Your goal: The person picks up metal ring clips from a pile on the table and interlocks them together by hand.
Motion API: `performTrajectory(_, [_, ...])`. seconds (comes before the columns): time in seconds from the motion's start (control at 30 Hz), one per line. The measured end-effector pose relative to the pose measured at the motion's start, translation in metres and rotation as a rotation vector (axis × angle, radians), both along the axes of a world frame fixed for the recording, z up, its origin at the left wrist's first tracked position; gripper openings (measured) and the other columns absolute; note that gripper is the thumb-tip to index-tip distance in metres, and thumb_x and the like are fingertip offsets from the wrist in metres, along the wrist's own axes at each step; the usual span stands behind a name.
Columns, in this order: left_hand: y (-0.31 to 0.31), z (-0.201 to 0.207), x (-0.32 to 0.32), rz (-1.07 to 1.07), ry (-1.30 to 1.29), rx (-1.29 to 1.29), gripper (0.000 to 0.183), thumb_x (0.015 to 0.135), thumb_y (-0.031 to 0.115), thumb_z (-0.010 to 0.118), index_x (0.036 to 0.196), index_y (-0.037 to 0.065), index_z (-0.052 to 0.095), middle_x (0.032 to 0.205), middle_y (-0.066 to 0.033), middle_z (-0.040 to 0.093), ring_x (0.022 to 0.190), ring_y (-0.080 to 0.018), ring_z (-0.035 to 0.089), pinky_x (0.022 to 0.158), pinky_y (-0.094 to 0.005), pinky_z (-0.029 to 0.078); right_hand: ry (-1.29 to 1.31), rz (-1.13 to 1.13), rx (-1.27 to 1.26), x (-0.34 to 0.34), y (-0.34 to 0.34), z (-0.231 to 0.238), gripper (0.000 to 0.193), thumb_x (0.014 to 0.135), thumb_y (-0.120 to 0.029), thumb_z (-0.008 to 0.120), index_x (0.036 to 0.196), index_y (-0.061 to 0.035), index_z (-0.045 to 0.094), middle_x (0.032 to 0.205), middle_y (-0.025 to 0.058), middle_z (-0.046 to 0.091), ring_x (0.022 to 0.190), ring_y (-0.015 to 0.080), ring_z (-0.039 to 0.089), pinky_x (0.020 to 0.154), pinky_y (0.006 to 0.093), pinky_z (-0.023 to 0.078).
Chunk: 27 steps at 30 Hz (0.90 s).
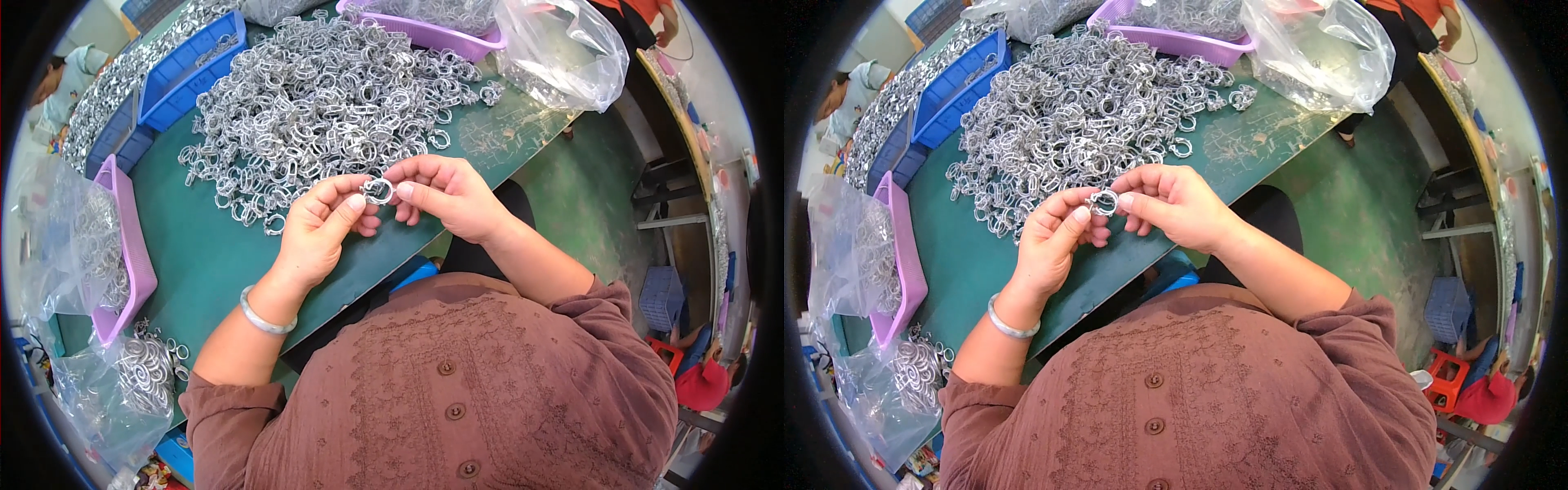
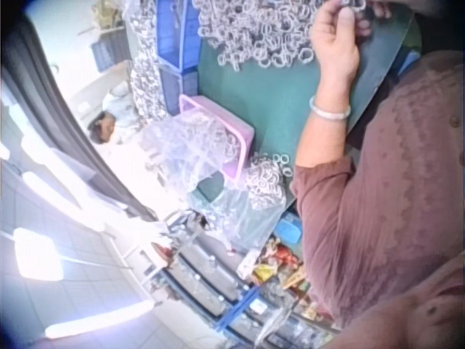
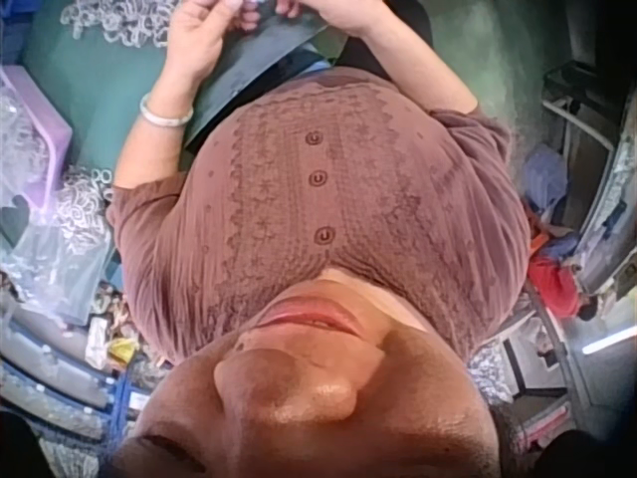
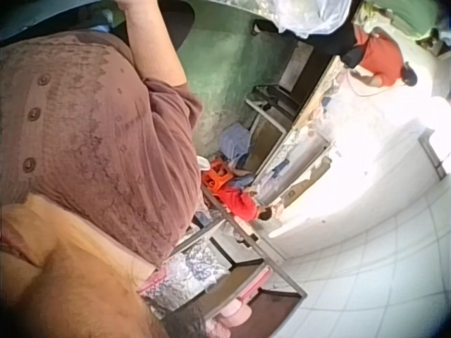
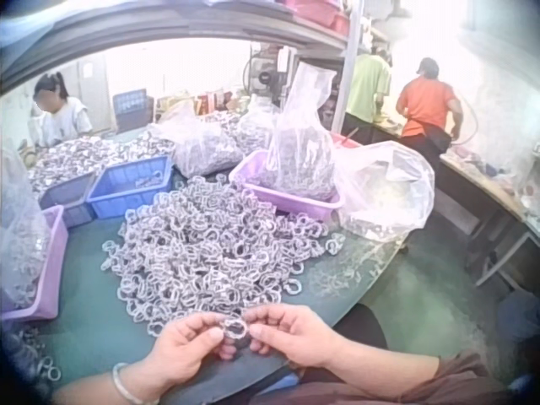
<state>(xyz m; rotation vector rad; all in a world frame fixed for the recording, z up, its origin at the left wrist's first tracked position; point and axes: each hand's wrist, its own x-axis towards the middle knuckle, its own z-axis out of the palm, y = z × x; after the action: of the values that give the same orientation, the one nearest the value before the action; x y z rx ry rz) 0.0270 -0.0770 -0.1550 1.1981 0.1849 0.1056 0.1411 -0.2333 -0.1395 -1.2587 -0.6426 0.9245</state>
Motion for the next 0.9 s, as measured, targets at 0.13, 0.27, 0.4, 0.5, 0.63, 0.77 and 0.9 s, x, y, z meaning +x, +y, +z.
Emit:
performTrajectory(0.13, [-0.0025,-0.0016,-0.0007,0.026,-0.09,0.066,0.026,0.084,0.006,0.051,0.109,0.0,0.049,0.09,-0.007,0.058,0.077,-0.0134,0.058,0.07,-0.0257,0.048,-0.027,0.003,-0.055,-0.0011,-0.0002,-0.0007,0.019,0.082,-0.009,0.055,0.098,0.0006,0.056,0.077,0.0034,0.058,0.065,0.008,0.055,0.058,0.0212,0.046])
performTrajectory(0.27, [-0.0033,-0.0005,-0.0016,0.031,-0.117,0.083,0.027,0.083,0.004,0.052,0.109,0.0,0.049,0.092,-0.0076,0.058,0.08,-0.0139,0.057,0.072,-0.0262,0.048,-0.054,-0.01,-0.033,-0.0025,0.0004,-0.0008,0.016,0.082,-0.007,0.054,0.095,0.0003,0.057,0.076,0.0029,0.059,0.064,0.0075,0.054,0.058,0.0207,0.046])
performTrajectory(0.4, [-0.003,-0.0017,-0.0017,0.031,-0.14,0.081,0.027,0.083,0.003,0.052,0.109,0.0,0.049,0.091,-0.0078,0.057,0.08,-0.014,0.058,0.072,-0.0262,0.049,-0.075,-0.02,-0.004,-0.0027,0.0008,-0.0035,0.015,0.081,-0.005,0.054,0.096,-0.0001,0.057,0.076,0.0021,0.059,0.065,0.0069,0.054,0.058,0.0203,0.046])
performTrajectory(0.5, [-0.0032,-0.0023,-0.0013,0.037,-0.137,0.083,0.026,0.083,0.004,0.052,0.108,0.0,0.049,0.092,-0.0079,0.057,0.079,-0.0139,0.058,0.071,-0.0259,0.049,-0.079,-0.017,-0.003,-0.0026,0.0005,-0.0058,0.015,0.081,-0.005,0.055,0.095,-0.0005,0.057,0.076,0.0018,0.059,0.065,0.0063,0.054,0.059,0.02,0.045])
performTrajectory(0.63, [-0.003,-0.0032,-0.0011,0.029,-0.15,0.079,0.027,0.083,0.004,0.052,0.109,0.0,0.049,0.093,-0.0083,0.057,0.08,-0.0138,0.058,0.072,-0.0258,0.049,-0.073,-0.026,-0.001,-0.003,0.0002,-0.0059,0.015,0.081,-0.004,0.055,0.095,-0.0005,0.057,0.077,0.0012,0.059,0.066,0.0055,0.053,0.06,0.0195,0.045])
performTrajectory(0.77, [-0.0033,-0.0042,-0.0006,0.034,-0.141,0.041,0.029,0.082,0.002,0.053,0.11,0.0,0.047,0.094,-0.0082,0.057,0.082,-0.0139,0.057,0.074,-0.0261,0.048,-0.07,-0.019,0.001,-0.0037,0.0001,-0.0035,0.015,0.081,-0.003,0.055,0.095,-0.0002,0.057,0.078,0.0012,0.058,0.068,0.0053,0.054,0.062,0.0195,0.045])
performTrajectory(0.9, [-0.0041,-0.0035,-0.0004,0.034,-0.172,0.07,0.034,0.08,-0.003,0.053,0.113,0.0,0.045,0.096,-0.0078,0.056,0.087,-0.0144,0.056,0.077,-0.027,0.048,-0.096,0.0,0.057,-0.0027,-0.0013,-0.0051,0.018,0.079,0.0,0.056,0.097,0.0007,0.055,0.083,0.0018,0.058,0.076,0.0061,0.054,0.069,0.02,0.045])
